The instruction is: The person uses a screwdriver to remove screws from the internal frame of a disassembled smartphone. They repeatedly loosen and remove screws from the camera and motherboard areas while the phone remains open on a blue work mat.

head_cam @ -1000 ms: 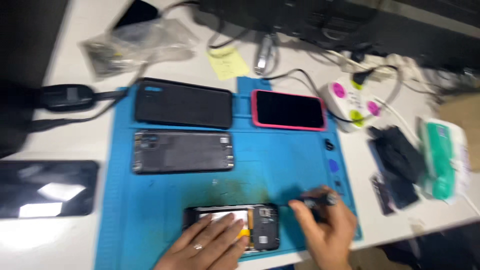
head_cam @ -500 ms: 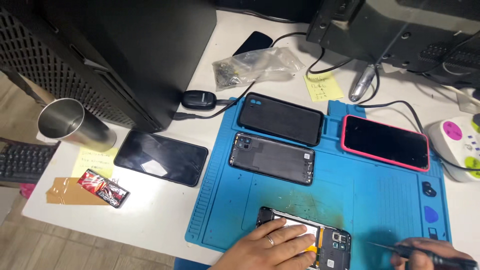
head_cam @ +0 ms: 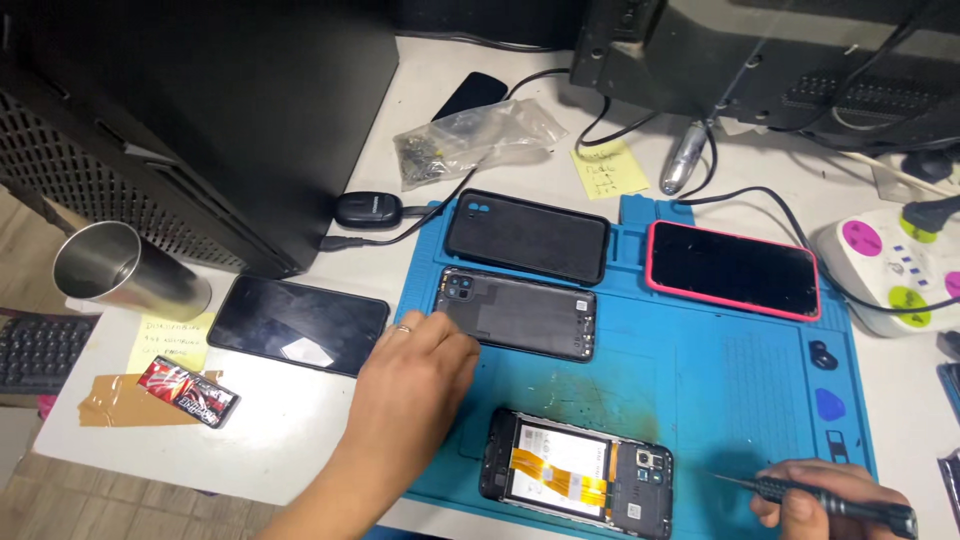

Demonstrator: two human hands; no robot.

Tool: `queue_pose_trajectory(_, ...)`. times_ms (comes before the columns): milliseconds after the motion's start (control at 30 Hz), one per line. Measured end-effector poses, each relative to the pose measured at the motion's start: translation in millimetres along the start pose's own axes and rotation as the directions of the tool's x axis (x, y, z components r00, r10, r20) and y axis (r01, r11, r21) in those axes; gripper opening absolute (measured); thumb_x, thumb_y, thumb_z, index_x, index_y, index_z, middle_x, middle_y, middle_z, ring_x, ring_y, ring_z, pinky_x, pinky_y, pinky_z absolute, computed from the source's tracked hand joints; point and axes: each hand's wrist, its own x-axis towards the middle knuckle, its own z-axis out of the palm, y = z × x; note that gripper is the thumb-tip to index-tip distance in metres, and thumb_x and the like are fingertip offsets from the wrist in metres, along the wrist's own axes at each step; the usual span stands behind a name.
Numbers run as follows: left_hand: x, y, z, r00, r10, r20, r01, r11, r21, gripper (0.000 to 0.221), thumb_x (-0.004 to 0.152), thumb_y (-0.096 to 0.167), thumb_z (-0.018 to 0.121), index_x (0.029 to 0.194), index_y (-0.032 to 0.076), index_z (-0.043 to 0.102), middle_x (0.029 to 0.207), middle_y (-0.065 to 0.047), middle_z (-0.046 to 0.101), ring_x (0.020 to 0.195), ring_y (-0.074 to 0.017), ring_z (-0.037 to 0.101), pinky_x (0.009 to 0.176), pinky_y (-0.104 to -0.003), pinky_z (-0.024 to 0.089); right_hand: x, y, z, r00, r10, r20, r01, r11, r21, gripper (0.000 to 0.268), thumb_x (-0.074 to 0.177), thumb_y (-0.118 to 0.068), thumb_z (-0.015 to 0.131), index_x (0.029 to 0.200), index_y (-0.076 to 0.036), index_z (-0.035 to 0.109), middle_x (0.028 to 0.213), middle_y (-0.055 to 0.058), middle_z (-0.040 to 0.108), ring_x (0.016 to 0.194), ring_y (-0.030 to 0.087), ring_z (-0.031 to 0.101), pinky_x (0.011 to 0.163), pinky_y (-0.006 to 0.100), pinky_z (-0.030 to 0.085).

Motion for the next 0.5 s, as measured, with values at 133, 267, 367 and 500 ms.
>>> queue_pose_trajectory(133,0.8,0.9,2.0,0.999,0.032,0.026,-0.033,0.998,0.048,0.007,0.095,0.016,0.069,0.088,0.015,0.068,0.086,-0.002,0.055,0.078,-0.0277,0.052,0.069,-0.041,0.043,-2.9,-20.2,4.7,1.0,0.012,0.003,-0.012,0.998,0.056,0.018,0.097,-0.018,0.062,0.108,-0.004,0.065,0.089,0.016,0.073,0.058,0.02,0.07,0.065,0.029,0.06)
queue_pose_trajectory(267,5.5,3.0,-1.3,0.995,0.097,0.035,-0.1,0.99,0.103,0.013,0.096,0.018,0.066,0.082,0.017,0.066,0.083,-0.001,0.055,0.076,-0.0277,0.051,0.071,-0.044,0.04,-9.0,-38.8,23.0,0.989,0.028,-0.144,-0.008,0.99,0.139,0.02,0.102,-0.012,0.057,0.114,0.004,0.054,0.1,0.023,0.065,0.067,0.026,0.067,0.06,0.028,0.057)
queue_pose_trajectory(367,4.4,-0.8,1.8,0.985,0.138,0.101,-0.151,0.978,0.144,0.011,0.091,0.019,0.065,0.08,0.019,0.063,0.082,-0.001,0.056,0.077,-0.0285,0.053,0.072,-0.046,0.039,-9.7,-42.5,34.3,0.966,-0.016,-0.259,0.084,0.964,0.251,0.019,0.1,-0.012,0.059,0.109,0.004,0.055,0.1,0.022,0.062,0.074,0.024,0.069,0.055,0.022,0.058)
queue_pose_trajectory(500,11.4,10.1,-3.1,0.985,0.11,0.132,-0.125,0.986,0.108,0.004,0.095,0.022,0.068,0.094,0.019,0.065,0.093,0.0,0.062,0.089,-0.0283,0.058,0.083,-0.045,0.039,1.3,-71.1,35.6,0.943,-0.114,-0.311,0.214,0.927,0.31,0.023,0.098,-0.022,0.063,0.102,0.0,0.054,0.088,0.017,0.06,0.069,0.019,0.066,0.046,0.02,0.055)
